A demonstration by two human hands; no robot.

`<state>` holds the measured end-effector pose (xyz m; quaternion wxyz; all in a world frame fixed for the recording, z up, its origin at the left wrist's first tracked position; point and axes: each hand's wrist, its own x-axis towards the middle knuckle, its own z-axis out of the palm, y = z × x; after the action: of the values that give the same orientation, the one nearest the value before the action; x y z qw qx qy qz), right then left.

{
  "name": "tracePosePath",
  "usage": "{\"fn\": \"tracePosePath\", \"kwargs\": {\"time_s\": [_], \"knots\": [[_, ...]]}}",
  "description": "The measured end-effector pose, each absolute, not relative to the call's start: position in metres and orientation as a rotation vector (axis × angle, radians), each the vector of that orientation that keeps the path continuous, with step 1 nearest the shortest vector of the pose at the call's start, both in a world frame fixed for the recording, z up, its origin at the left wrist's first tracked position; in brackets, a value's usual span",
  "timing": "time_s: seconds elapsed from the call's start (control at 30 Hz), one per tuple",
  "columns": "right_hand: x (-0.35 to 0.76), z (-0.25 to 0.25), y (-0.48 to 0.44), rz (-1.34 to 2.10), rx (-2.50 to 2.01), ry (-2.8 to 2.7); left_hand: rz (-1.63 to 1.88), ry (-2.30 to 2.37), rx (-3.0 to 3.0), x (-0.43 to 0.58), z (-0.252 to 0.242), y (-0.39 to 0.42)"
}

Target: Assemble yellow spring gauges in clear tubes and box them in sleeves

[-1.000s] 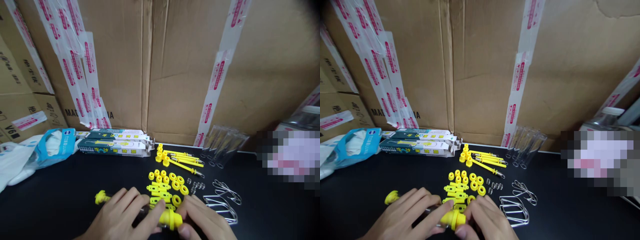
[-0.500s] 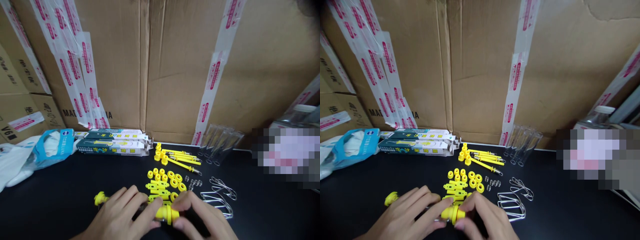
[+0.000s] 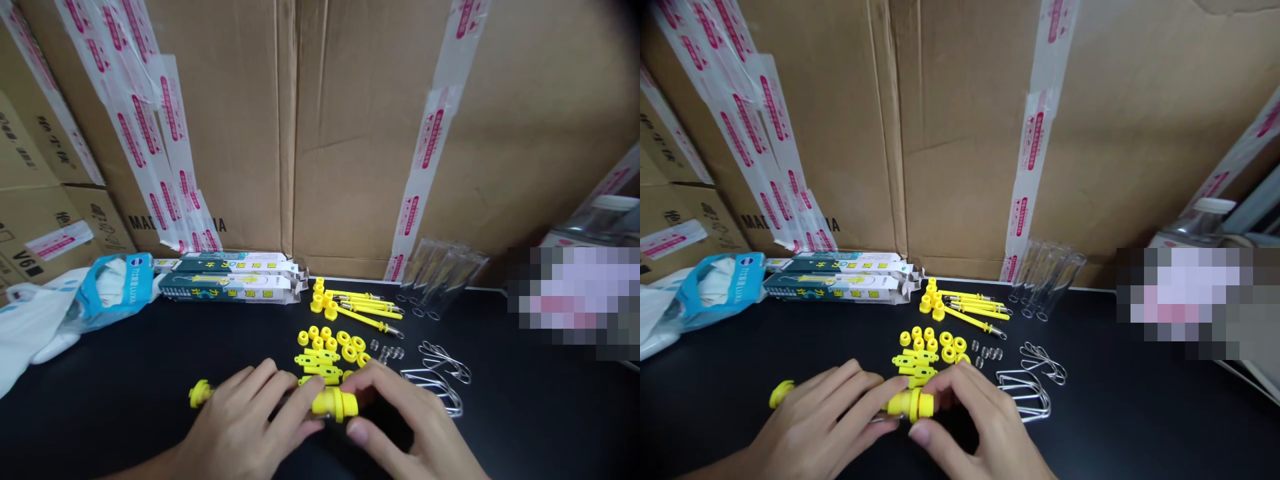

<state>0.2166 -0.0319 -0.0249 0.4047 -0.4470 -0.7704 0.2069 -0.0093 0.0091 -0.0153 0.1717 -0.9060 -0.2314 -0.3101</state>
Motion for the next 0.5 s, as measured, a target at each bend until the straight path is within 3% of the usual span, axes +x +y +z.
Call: {"fn": "tracePosePath", "kwargs": {"time_s": [0.5], "knots": [[0.214,-0.0284,-0.0347,0.508,-1.006,-1.925,-0.824,-0.699,-2.623,-0.0092,-0.0134,0.0084]]}}
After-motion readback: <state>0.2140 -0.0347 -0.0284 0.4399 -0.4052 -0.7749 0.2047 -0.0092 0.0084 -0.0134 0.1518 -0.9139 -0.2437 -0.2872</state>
